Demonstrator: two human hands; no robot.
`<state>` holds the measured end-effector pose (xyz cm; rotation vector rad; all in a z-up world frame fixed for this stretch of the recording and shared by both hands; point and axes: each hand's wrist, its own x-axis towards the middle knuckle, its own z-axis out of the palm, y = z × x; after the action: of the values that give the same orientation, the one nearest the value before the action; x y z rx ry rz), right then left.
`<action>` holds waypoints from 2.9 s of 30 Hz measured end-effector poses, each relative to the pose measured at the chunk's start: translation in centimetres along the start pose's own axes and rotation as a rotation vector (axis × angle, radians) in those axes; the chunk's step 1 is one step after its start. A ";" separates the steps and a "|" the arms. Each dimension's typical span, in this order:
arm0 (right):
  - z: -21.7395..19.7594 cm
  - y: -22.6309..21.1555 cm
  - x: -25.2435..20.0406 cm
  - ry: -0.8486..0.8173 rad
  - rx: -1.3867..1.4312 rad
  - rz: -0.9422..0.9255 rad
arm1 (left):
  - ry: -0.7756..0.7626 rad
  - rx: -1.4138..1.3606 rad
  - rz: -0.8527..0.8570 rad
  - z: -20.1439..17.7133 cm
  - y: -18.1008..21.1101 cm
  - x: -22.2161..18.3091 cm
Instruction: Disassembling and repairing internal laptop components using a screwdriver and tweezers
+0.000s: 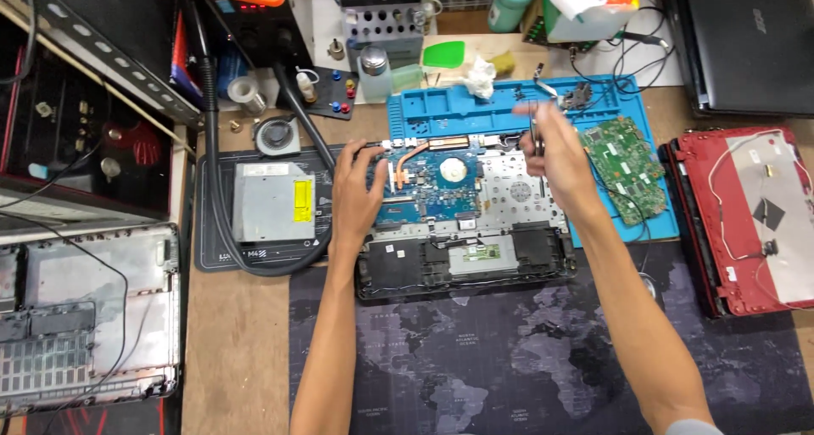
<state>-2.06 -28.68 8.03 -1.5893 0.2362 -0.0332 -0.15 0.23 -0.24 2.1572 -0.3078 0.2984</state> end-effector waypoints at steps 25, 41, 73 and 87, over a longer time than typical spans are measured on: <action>-0.8 8.1 -3.1 0.266 -0.843 -0.408 | -0.204 0.119 0.288 15.9 2.8 5.3; -1.2 8.1 -3.3 0.230 -0.794 -0.385 | -0.243 0.092 0.260 14.1 4.2 5.0; -0.7 7.9 -2.8 0.214 -0.805 -0.395 | -0.235 0.130 0.261 14.3 4.1 5.0; -1.0 8.2 -2.5 0.215 -0.767 -0.415 | -0.200 0.143 0.284 14.8 3.8 5.0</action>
<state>-5.71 -29.31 0.23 -2.3819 0.0777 -0.4856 4.72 -14.62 -4.02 2.2884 -0.7298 0.2704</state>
